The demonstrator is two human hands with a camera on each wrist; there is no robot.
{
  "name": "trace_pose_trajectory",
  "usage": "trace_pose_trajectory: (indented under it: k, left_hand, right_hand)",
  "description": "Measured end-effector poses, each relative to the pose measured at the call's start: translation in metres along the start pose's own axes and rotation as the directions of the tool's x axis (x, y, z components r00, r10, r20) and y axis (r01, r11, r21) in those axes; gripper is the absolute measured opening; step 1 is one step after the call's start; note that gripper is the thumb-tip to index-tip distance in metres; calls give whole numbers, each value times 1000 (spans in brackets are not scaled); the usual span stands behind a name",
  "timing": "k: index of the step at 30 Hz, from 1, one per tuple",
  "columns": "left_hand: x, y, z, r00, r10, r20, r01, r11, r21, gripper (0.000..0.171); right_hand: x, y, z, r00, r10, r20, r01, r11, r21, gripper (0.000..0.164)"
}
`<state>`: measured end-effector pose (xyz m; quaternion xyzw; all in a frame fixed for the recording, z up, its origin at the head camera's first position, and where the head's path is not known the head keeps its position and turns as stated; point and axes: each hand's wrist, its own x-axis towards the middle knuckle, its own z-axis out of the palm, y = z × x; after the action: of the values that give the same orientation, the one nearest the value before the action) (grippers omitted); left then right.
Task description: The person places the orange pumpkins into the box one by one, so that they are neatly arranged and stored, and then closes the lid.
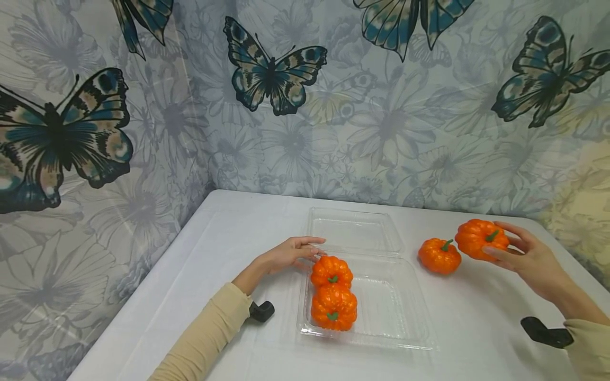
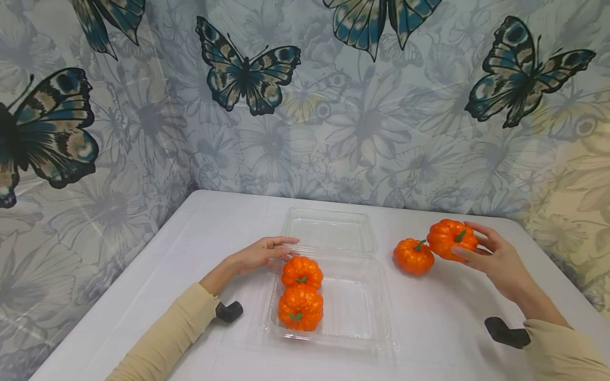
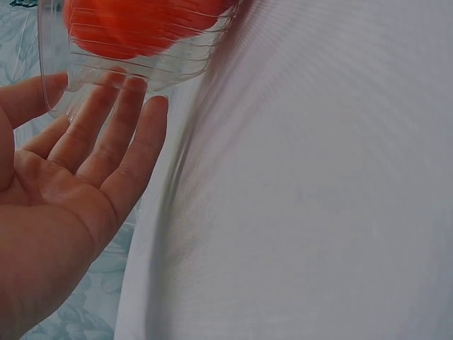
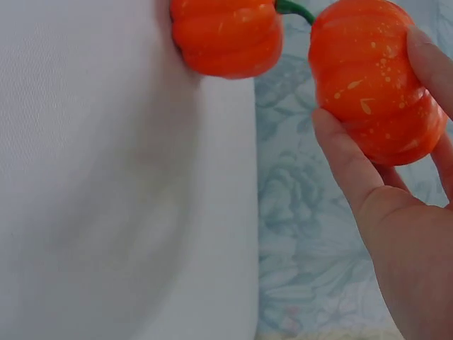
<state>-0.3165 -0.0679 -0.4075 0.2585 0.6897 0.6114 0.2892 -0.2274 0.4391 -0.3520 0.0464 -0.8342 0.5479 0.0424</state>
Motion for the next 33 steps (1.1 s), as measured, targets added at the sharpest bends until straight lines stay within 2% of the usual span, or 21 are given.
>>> trace_pose_trajectory:
  k: [4,9,18,26,33]
  left_hand:
    - [-1,0,0,1000,-1,-1,1,1000,4,48]
    - [-1,1,0,1000,-2,-8,2,1000,4,49]
    - [0,0,0,1000,-1,-8,1,1000,0,49]
    - [0,1,0,1000,0,-3,0,1000,-11,49]
    - [0,0,1,1000,-3,-3,3,1000,-5,48]
  right_hand:
    - [1,-5,6,999,-37,0,37,999,-24,62]
    - [0,-12,15,998,-63,20,65,991,-115,65]
    - [-1,-29,37,993,-107,46,115,972,-205,67]
    - [3,-40,56,981,-187,42,192,951,-244,68]
    - [3,-51,76,973,-219,71,230,938,-261,67]
